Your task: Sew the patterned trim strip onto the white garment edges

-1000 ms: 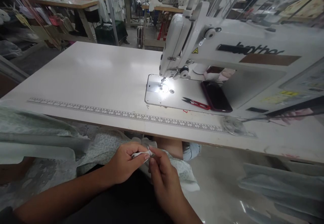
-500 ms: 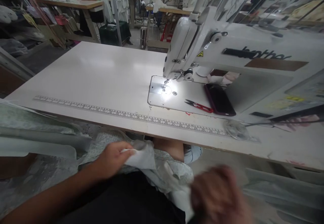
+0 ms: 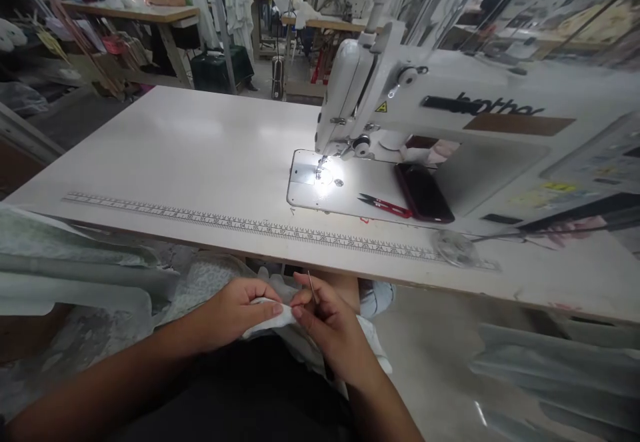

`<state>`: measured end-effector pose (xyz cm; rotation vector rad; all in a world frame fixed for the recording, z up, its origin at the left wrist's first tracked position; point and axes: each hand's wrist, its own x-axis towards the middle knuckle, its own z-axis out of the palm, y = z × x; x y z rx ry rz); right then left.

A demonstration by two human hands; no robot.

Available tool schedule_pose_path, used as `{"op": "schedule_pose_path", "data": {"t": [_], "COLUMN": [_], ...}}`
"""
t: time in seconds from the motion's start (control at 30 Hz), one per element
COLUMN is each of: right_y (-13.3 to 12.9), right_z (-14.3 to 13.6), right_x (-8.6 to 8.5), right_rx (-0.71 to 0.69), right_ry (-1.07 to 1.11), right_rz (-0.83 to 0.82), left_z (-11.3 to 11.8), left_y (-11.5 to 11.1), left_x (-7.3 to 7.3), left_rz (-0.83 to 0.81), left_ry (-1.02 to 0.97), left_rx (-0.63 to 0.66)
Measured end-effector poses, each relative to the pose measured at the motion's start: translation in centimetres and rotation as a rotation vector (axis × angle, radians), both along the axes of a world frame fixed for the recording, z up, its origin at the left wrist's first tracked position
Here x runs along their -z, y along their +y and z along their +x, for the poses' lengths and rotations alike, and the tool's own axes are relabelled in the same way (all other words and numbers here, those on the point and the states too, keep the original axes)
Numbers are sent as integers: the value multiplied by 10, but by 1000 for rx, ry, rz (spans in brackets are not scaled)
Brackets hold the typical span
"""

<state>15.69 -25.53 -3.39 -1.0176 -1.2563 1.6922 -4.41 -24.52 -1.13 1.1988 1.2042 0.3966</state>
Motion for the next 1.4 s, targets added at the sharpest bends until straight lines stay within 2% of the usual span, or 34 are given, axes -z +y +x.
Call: {"op": "schedule_pose_path", "data": {"t": [0.13,0.3,0.53,0.77,0.9,1.0,1.1,1.2,1.4], "right_y": [-1,1,1,-2,-3,-4,-6,-11,-25], "right_z": [6,1,1,0,-1,0,2,4,1], "right_x": [1,4,3,1,3,5,1,-5,-3], "right_rx": [-42,59,79,114,126,149,172,120,7], "right_ry": [-18,31,-3,-32,-56,-149,-358,-491,-593], "right_rz": [-36,-62,-28,-9,22,102,314,498,601], "left_z": [0,2,3,-1,0,2,4,6,7], "left_y": [4,7,8,8,8,8,7,6,6], "left_x": [1,-2,-2,-7,-5,-2,1,4,13], "left_rz": [-11,-20,-75,20,44,47,-9,-72,-113], "left_ry": [-46,-79,-134,-44,6,-17,-84,-183,-295], "left_rx": [-20,-39,-109,8,-2,-29,-97,-201,-324]}}
